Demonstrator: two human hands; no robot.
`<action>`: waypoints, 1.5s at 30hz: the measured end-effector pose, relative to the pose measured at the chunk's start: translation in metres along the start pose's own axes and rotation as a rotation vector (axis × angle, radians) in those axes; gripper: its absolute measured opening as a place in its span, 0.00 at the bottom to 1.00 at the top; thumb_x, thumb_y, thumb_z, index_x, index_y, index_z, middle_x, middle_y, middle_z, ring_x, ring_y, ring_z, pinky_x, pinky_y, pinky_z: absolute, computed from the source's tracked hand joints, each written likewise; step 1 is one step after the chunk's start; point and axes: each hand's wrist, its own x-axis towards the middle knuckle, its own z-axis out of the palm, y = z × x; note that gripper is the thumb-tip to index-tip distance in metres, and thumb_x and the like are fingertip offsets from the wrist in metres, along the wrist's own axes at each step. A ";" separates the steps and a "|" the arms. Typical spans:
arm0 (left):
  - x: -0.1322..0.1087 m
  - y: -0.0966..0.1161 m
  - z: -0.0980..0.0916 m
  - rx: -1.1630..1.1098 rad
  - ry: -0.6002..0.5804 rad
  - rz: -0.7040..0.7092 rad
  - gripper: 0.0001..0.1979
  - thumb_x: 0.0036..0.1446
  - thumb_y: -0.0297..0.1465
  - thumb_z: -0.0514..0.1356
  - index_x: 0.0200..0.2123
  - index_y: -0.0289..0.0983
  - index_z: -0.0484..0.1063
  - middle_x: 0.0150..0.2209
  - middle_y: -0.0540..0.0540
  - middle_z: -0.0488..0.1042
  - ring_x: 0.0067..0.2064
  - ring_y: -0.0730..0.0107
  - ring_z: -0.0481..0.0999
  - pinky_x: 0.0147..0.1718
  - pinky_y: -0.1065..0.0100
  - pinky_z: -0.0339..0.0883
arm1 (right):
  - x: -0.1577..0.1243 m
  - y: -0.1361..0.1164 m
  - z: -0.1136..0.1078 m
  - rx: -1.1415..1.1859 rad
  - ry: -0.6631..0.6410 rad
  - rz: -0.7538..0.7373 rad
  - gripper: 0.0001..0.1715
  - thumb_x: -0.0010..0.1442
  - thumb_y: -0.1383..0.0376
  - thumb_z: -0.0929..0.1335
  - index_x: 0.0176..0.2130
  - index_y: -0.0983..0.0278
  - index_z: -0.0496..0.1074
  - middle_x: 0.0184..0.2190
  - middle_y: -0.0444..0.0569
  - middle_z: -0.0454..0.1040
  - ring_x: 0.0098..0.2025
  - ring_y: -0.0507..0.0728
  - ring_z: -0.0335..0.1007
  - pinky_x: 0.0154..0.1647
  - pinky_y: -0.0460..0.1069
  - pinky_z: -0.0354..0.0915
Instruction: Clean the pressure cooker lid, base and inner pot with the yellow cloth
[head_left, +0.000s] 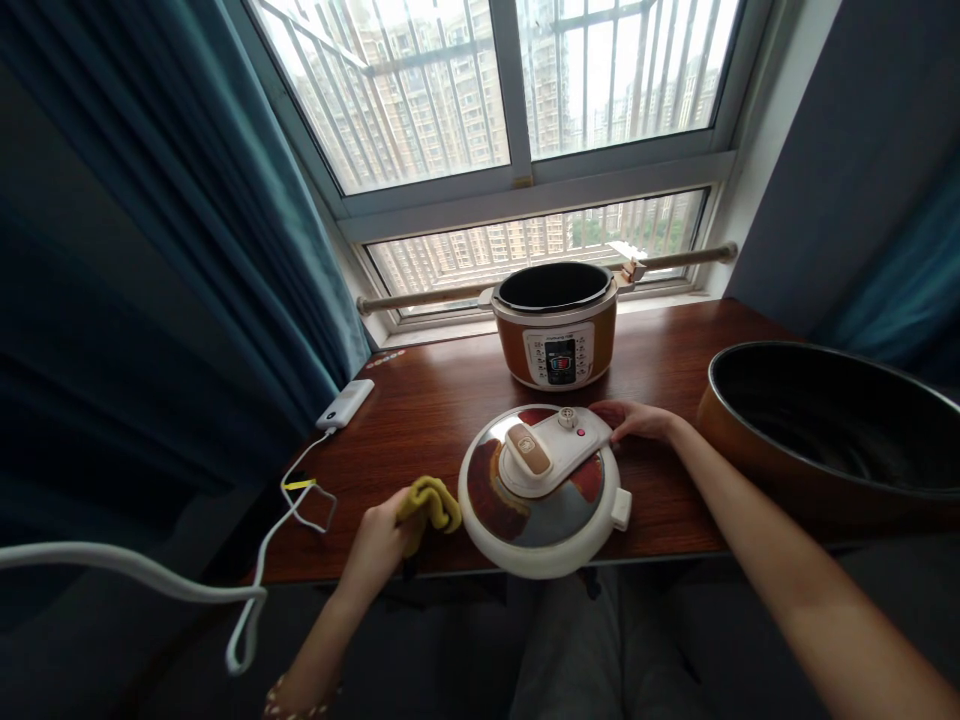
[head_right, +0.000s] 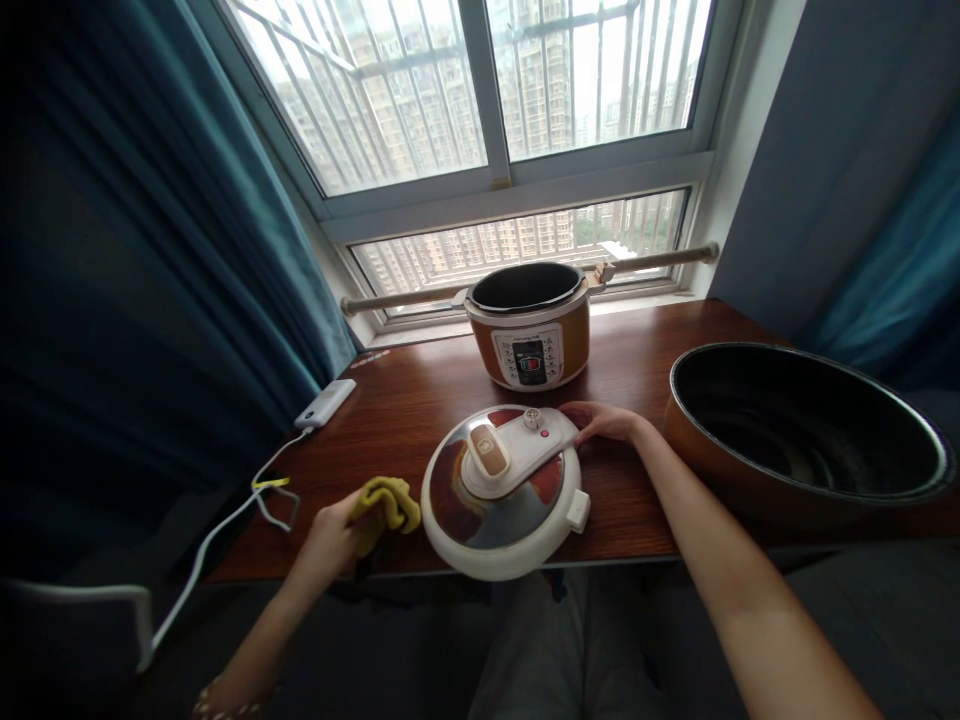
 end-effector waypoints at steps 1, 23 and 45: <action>0.000 -0.001 -0.004 -0.100 0.138 -0.092 0.13 0.52 0.34 0.55 0.39 0.36 0.73 0.33 0.44 0.78 0.38 0.56 0.77 0.38 0.58 0.72 | -0.001 -0.001 0.001 -0.005 0.004 -0.003 0.44 0.35 0.74 0.76 0.53 0.61 0.66 0.56 0.52 0.64 0.60 0.60 0.54 0.62 0.57 0.48; 0.024 0.034 0.073 0.253 -0.160 0.362 0.24 0.64 0.36 0.41 0.62 0.37 0.51 0.63 0.36 0.53 0.64 0.57 0.49 0.57 0.45 0.49 | -0.112 0.020 0.246 -0.631 0.924 -0.338 0.20 0.62 0.64 0.61 0.54 0.58 0.66 0.55 0.48 0.65 0.58 0.60 0.60 0.59 0.59 0.58; -0.066 0.096 0.125 0.367 0.224 0.237 0.29 0.62 0.31 0.45 0.64 0.32 0.42 0.63 0.30 0.49 0.64 0.44 0.44 0.56 0.38 0.49 | -0.087 0.047 0.266 -1.147 0.968 -0.408 0.35 0.61 0.74 0.59 0.64 0.55 0.46 0.59 0.48 0.60 0.61 0.60 0.55 0.58 0.61 0.59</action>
